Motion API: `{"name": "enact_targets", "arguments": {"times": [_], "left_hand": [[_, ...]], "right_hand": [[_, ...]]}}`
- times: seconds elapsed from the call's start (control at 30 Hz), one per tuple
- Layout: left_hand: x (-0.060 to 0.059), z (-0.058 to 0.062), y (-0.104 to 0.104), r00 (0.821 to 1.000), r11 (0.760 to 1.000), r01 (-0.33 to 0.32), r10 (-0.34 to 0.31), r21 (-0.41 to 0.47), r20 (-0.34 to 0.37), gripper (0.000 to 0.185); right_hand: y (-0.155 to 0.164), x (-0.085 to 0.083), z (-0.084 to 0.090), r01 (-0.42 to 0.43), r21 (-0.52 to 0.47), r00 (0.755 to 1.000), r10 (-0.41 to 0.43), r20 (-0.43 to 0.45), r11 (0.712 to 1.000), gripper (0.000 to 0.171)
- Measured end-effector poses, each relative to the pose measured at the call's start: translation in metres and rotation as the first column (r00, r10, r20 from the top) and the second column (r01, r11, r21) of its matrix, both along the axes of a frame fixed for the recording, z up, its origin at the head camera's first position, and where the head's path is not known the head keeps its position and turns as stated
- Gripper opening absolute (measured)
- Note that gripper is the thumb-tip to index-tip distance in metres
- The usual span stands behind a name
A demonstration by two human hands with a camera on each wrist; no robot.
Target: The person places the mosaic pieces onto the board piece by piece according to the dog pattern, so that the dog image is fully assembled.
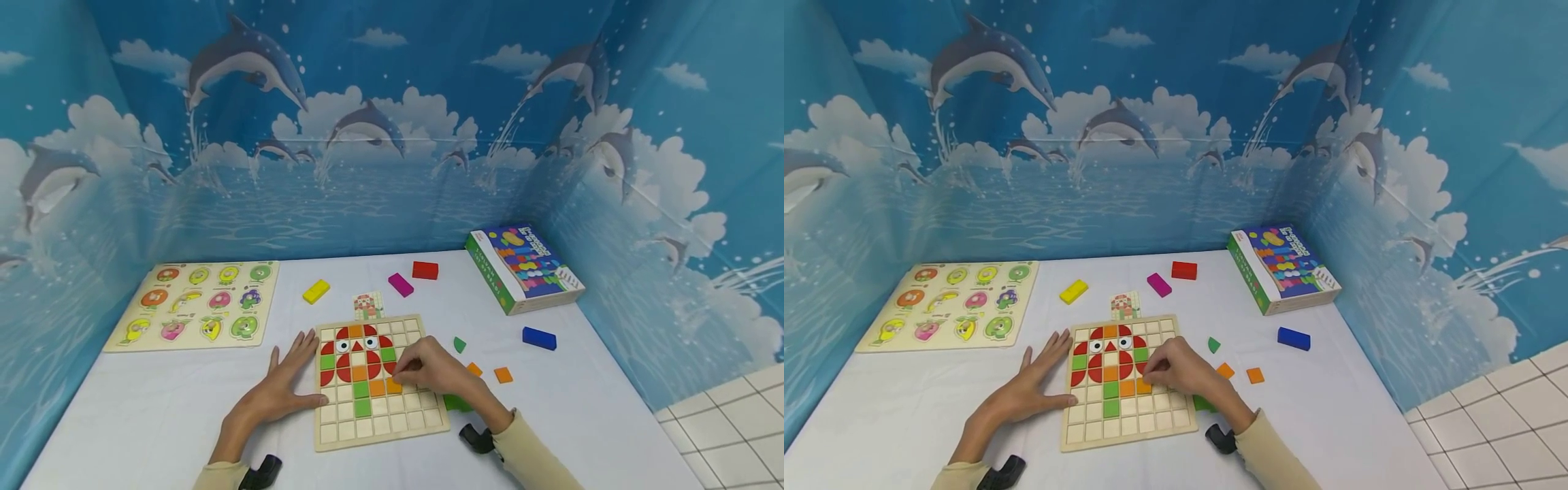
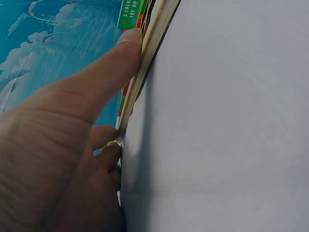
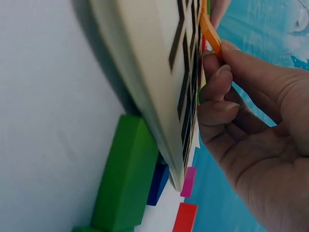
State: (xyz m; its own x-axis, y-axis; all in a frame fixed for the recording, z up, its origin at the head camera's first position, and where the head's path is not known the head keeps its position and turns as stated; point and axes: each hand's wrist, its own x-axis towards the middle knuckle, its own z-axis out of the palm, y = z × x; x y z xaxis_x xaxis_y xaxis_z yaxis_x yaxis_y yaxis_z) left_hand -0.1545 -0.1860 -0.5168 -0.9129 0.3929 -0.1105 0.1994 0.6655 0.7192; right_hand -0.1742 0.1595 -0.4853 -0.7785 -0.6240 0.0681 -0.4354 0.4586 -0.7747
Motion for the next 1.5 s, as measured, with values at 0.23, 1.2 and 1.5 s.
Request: {"name": "enact_targets", "arguments": {"times": [0.23,1.2,1.5], "left_hand": [[0.0,0.0,0.0,1.0,1.0,0.002,-0.002,-0.002,-0.003,0.12],[0.001,0.001,0.0,1.0,1.0,0.015,-0.015,-0.005,-0.013,0.119],[0.001,0.002,0.0,1.0,1.0,0.015,-0.015,-0.005,-0.017,0.119]], "right_hand": [[-0.004,0.002,-0.001,0.008,0.005,1.0,-0.007,-0.029,1.0,0.007],[0.08,-0.006,0.005,0.328,0.099,0.94,-0.315,-0.129,0.939,0.024],[0.098,-0.025,0.0,0.411,0.208,0.912,-0.402,-0.086,0.887,0.027]]}}
